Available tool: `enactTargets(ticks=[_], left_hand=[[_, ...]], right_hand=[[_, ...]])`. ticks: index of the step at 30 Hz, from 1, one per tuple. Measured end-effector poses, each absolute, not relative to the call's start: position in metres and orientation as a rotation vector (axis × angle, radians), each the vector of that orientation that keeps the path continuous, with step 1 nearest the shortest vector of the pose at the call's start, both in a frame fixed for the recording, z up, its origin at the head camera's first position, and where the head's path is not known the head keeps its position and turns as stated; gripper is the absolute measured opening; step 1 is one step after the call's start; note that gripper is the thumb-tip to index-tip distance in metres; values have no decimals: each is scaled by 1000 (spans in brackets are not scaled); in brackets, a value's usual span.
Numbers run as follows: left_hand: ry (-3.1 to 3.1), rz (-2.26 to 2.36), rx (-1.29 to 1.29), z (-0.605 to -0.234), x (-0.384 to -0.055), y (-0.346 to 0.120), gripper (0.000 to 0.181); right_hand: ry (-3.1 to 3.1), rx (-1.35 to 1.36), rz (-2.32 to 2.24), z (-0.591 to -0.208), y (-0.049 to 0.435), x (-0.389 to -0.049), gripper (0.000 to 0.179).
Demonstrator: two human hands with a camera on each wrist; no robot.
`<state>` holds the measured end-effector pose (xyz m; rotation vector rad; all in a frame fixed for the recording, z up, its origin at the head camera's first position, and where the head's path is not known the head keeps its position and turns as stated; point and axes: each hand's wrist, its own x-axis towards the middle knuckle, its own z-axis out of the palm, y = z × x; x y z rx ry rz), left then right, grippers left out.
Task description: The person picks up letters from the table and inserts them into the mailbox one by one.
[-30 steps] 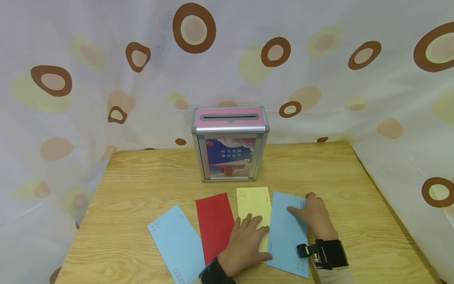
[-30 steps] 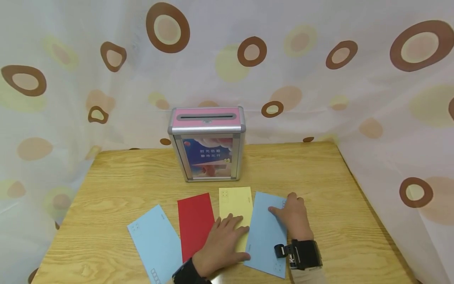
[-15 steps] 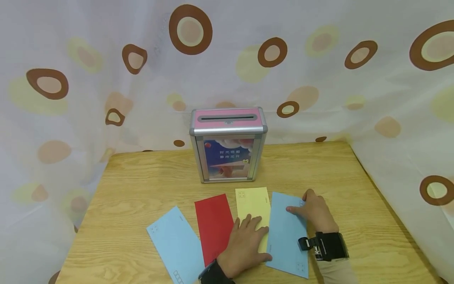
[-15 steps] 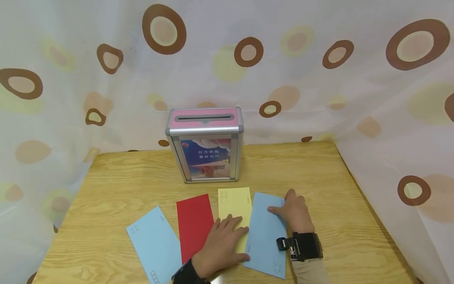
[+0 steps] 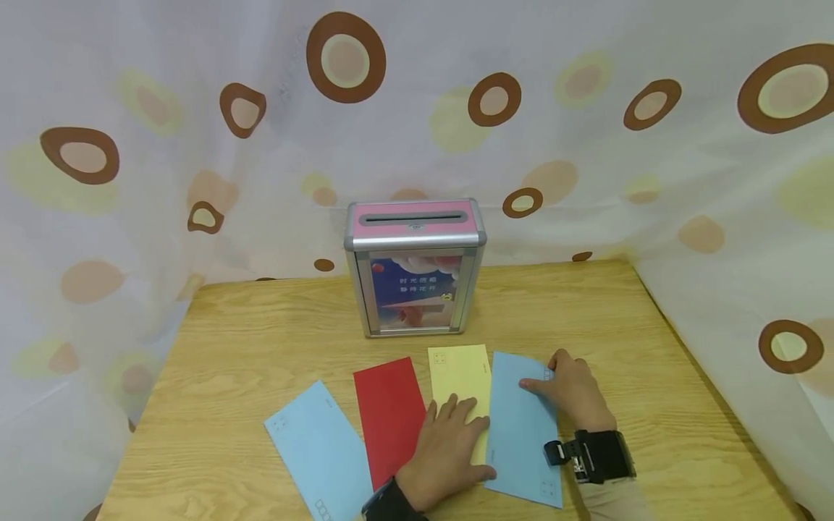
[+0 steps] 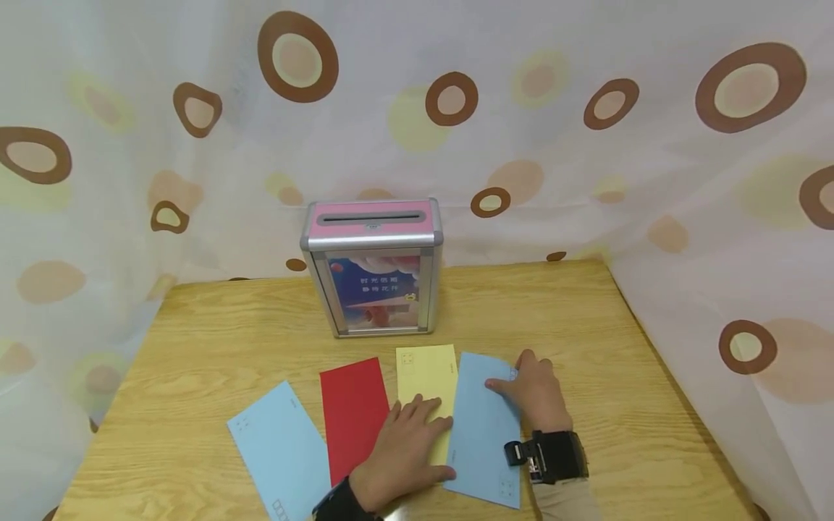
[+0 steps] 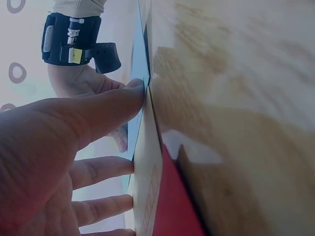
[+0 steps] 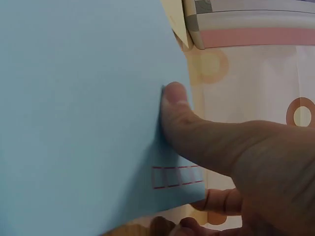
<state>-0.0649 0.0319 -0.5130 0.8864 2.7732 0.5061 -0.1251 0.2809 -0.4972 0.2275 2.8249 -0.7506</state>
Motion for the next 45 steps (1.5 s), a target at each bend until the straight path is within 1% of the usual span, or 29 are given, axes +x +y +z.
enactTargets(ticks=[5,9,11,15,18,22,24,26,30,34,36,40,42,45], left_hand=[[2767,499,890,-512,-65,31,68],[2769,503,891,-511,-65,30,68],[2778,501,893,-511,-64,30,68],[2795,491,891,-511,-64,30,69],[2786,486,883,-510,-63,30,70],[2743,502,849,-506,-64,29,76],[2728,550,833,-503,-66,28,77],[2713,664,817,-501,-69,27,74],[2631,1072,754,-496,-73,22,60],[2401,1532,661,-490,-74,16,42],[2298,1672,634,-489,-76,14,40],[2235,1755,582,-487,-78,10,41],[2252,1749,585,-486,-78,8,38],[2280,1755,596,-482,-79,5,36]], right_hand=[[2808,238,-781,-495,280,-126,63],[2832,272,-911,-492,277,-126,63],[2870,257,-963,-490,276,-124,54],[2987,200,-1012,-484,276,-119,27],[3088,149,-1071,-476,276,-115,19],[3192,26,-1204,-461,272,-113,13],[3191,-39,-1292,-452,270,-114,11],[3165,-92,-1379,-440,268,-116,12],[3126,-154,-1481,-415,261,-119,15],[3149,-186,-1543,-397,253,-119,14],[3161,-204,-1578,-391,249,-118,12],[3182,-258,-1631,-380,239,-116,11],[3178,-296,-1669,-375,234,-114,12],[3156,-422,-1724,-368,229,-110,22]])
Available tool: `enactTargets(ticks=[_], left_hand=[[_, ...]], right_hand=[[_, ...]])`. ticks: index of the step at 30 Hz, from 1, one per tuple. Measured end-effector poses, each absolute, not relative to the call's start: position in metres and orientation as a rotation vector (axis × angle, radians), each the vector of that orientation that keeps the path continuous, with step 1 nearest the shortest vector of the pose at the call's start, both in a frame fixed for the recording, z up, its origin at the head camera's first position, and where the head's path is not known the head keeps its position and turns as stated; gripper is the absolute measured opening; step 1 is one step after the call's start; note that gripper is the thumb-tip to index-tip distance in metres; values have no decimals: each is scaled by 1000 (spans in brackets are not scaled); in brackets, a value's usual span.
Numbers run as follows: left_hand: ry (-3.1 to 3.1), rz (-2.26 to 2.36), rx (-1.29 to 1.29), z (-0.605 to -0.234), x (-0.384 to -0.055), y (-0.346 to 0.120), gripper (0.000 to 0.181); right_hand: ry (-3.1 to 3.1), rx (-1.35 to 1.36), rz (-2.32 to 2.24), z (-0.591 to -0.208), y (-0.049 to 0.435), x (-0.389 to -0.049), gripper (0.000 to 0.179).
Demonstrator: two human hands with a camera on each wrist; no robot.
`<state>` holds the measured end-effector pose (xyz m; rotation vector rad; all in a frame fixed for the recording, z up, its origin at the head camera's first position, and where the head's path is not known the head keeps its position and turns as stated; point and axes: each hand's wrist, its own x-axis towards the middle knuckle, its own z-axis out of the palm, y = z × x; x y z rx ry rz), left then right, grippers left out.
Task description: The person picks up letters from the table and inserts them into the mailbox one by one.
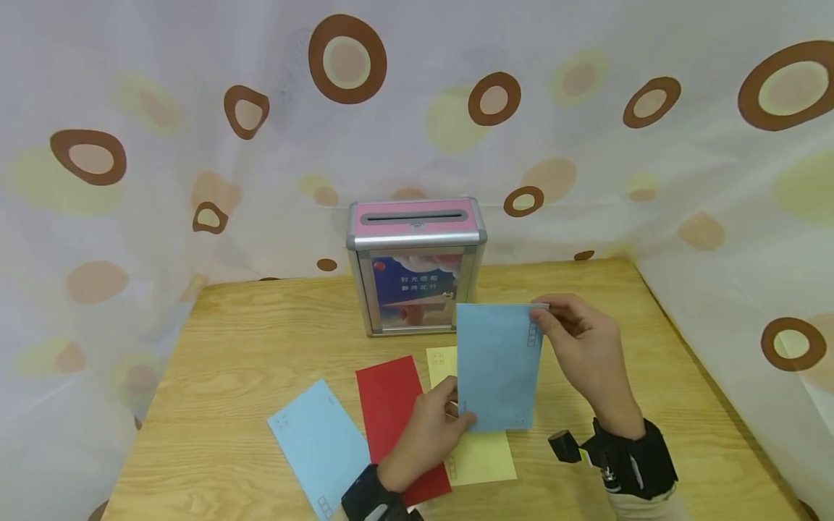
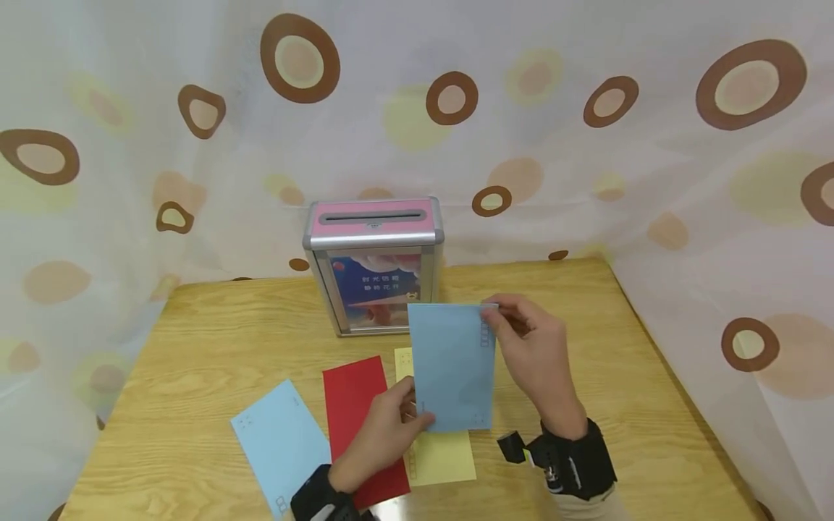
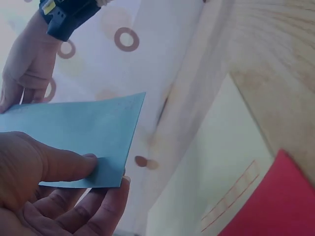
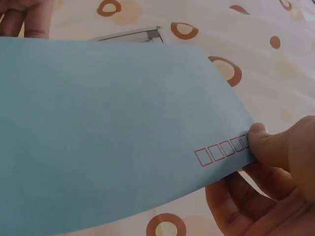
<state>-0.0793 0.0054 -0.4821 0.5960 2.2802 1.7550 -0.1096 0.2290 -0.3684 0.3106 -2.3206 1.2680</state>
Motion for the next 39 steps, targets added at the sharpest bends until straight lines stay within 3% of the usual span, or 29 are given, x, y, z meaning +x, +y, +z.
enactTargets(ticks=[5,19,28,39], left_hand=[[2365,1816,610,-466,-87,-5,40],[2523,2086,726,-391,-114,-32,44],[2736,2152,1053,-327,-127,-51,49],[3011,2081,1559,-245,-129,-60,27]], right_hand=[[-2285,497,1302,-356,216,-106,44],[-2243,760,1253,-340,174,-112,30],[-2168,806,1109,-320,162,-128,26],[-2076,783,1125,-282,151,-152,22]])
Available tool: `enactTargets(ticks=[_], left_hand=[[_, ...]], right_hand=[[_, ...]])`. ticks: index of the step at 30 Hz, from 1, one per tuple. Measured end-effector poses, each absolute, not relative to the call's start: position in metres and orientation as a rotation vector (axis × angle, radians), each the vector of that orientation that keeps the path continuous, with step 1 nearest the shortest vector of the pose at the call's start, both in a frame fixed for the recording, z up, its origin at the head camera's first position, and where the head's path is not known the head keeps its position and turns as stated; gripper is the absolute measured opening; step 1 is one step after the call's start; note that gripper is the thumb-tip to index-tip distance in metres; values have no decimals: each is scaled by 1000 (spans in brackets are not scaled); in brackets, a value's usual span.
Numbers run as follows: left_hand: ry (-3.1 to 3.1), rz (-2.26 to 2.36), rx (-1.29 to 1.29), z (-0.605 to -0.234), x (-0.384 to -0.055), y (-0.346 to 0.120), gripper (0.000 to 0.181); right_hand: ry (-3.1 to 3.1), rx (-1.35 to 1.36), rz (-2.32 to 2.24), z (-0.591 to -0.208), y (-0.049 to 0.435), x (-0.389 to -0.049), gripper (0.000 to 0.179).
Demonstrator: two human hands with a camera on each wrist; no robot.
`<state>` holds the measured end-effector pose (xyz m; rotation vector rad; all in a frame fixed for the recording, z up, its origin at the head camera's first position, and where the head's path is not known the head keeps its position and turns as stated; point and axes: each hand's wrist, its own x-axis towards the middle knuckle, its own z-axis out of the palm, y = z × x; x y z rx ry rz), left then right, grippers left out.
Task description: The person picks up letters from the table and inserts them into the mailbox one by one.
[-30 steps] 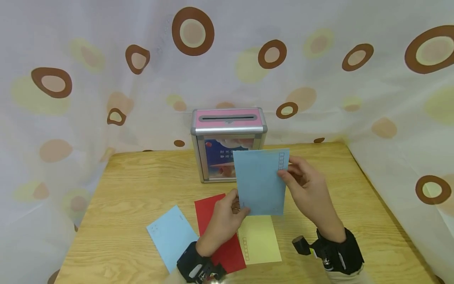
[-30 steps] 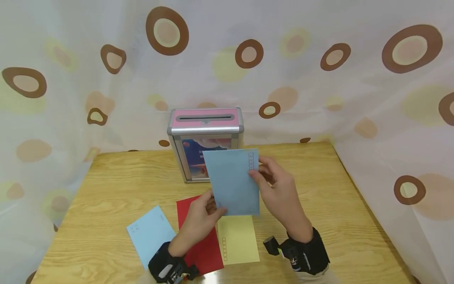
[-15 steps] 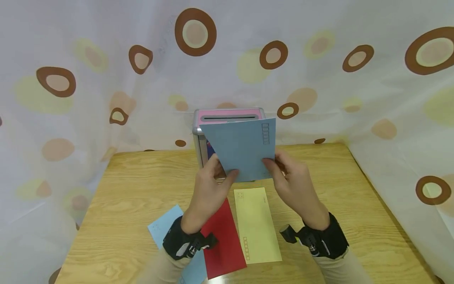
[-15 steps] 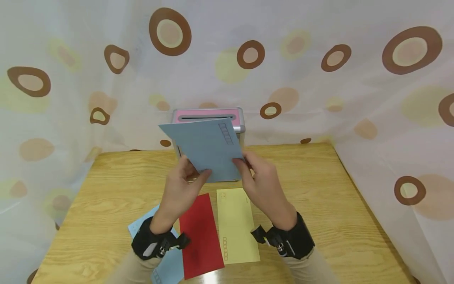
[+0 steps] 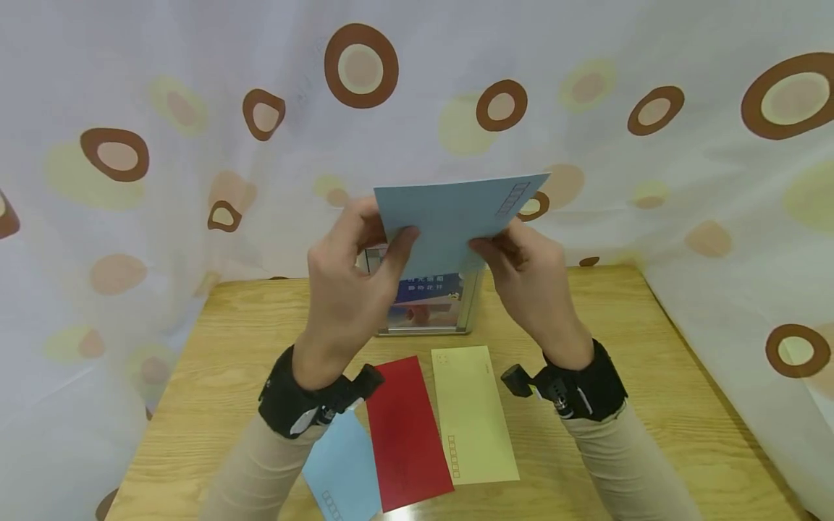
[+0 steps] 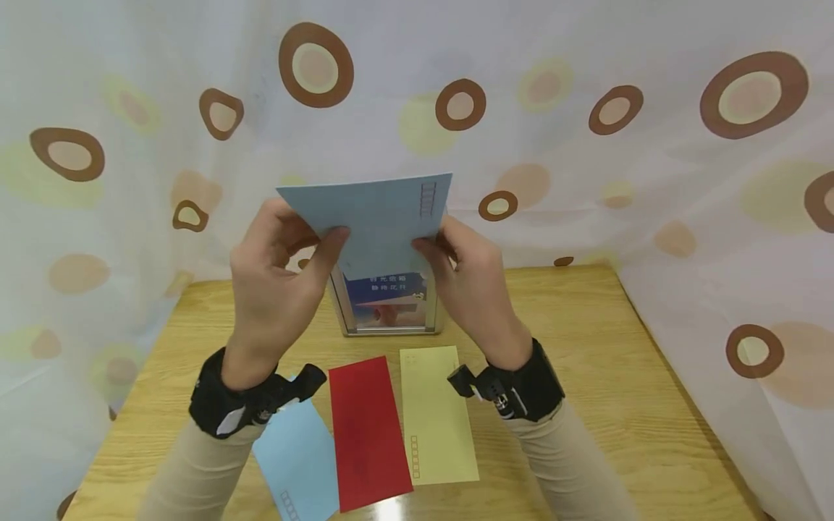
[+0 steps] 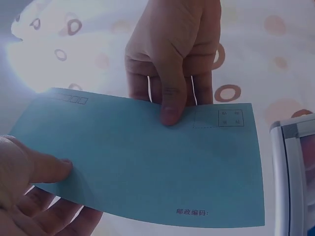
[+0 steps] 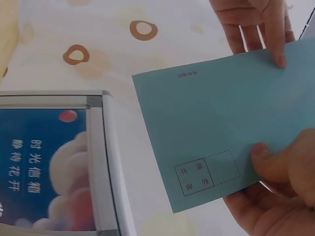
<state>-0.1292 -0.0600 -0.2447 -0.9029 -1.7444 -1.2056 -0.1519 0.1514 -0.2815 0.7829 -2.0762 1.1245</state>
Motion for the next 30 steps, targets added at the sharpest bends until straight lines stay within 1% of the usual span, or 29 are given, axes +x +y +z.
enactTargets(ticks=[7,15,20,30], left_hand=[[-1667,-1085,-813,-228,-129,-62,22],[-1600,-1084,-771,-220,-128,-66,15],[-1622,-1078,-773,-223,-135,-70,13],[-1667,-1056,-770,-239,-150,-75,13]], right_hand=[[-1978,790,1087,-265,145,-165,19],[-1937,801,1001,-261,141,-176,19],[-1968,792,934,-267,138,-189,17],[-2046,765,897,-285,133,-210,20]])
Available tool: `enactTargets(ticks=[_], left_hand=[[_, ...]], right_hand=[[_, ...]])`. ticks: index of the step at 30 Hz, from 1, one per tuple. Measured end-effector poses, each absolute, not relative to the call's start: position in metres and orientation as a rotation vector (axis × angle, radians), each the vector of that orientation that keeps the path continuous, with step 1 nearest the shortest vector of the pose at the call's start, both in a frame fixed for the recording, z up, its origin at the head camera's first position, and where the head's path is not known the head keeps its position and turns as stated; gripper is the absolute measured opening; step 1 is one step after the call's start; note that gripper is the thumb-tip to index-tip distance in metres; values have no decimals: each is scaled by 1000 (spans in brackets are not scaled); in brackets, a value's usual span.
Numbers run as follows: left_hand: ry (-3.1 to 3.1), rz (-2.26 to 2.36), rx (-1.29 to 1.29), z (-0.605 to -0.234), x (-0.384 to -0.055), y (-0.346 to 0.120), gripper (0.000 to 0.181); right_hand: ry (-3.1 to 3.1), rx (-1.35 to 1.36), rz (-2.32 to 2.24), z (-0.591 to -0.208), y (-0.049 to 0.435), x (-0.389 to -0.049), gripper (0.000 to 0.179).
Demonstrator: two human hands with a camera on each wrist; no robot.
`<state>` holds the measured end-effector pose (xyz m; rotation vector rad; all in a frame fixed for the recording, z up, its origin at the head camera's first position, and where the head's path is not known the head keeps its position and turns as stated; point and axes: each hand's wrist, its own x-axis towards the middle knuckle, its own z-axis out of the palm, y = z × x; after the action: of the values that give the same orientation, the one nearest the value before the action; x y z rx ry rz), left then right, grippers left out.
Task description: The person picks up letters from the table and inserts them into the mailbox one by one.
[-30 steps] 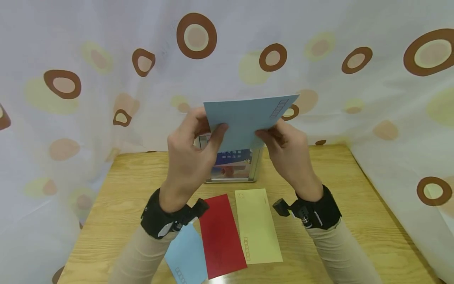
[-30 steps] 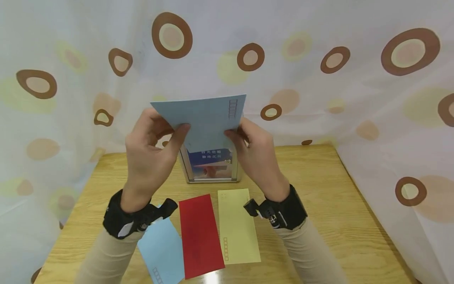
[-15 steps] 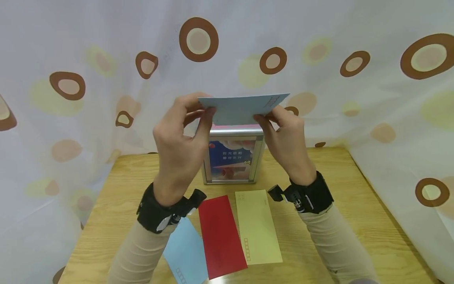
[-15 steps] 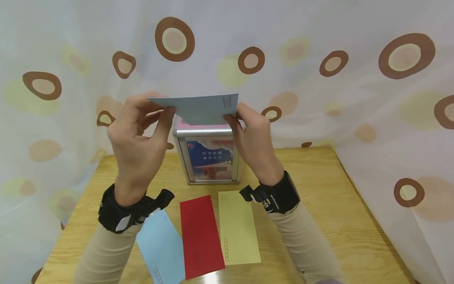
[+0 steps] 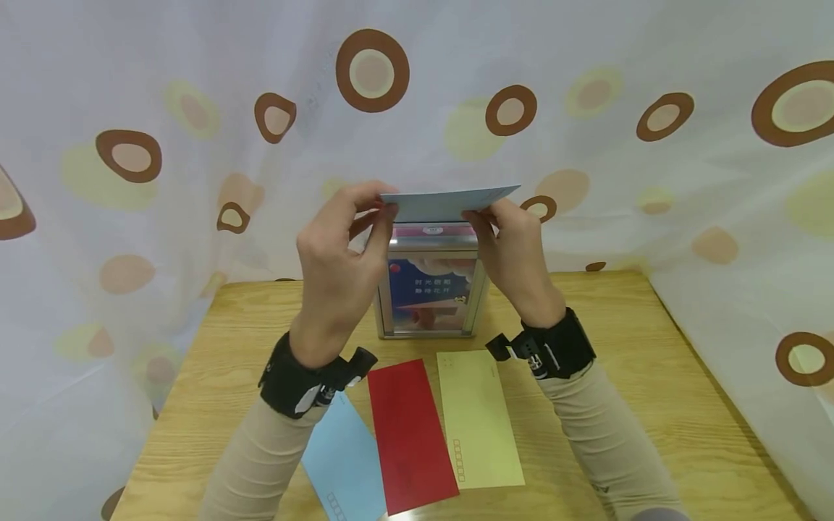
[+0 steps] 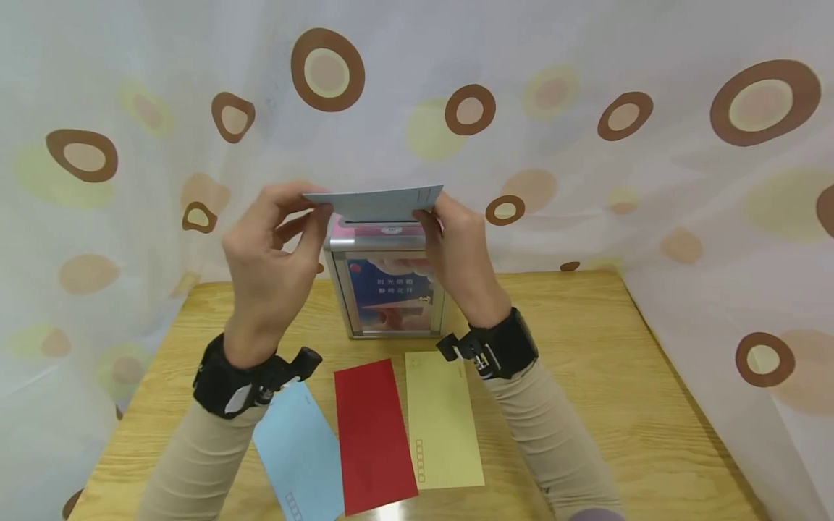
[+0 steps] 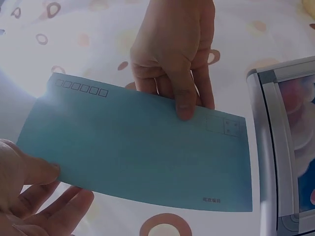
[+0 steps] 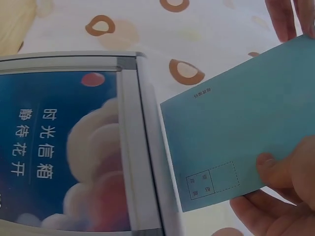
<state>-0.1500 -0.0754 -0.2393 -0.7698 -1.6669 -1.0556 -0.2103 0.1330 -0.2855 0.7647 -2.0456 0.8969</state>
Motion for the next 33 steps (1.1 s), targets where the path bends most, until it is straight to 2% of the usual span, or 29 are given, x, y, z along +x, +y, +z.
enactTargets(ticks=[17,25,33], left_hand=[[-1630,-825,-814,-239,-144,-73,9],[-1648,-845,-818,-243,-144,-72,8],[-1668,-836,-802,-246,-143,-76,9]], right_hand=[[-2077,731,888,-294,131,-210,15],[-1766,786,1053,-265,131,-172,20],[-1544,787,1089,-236,121,-137,11]])
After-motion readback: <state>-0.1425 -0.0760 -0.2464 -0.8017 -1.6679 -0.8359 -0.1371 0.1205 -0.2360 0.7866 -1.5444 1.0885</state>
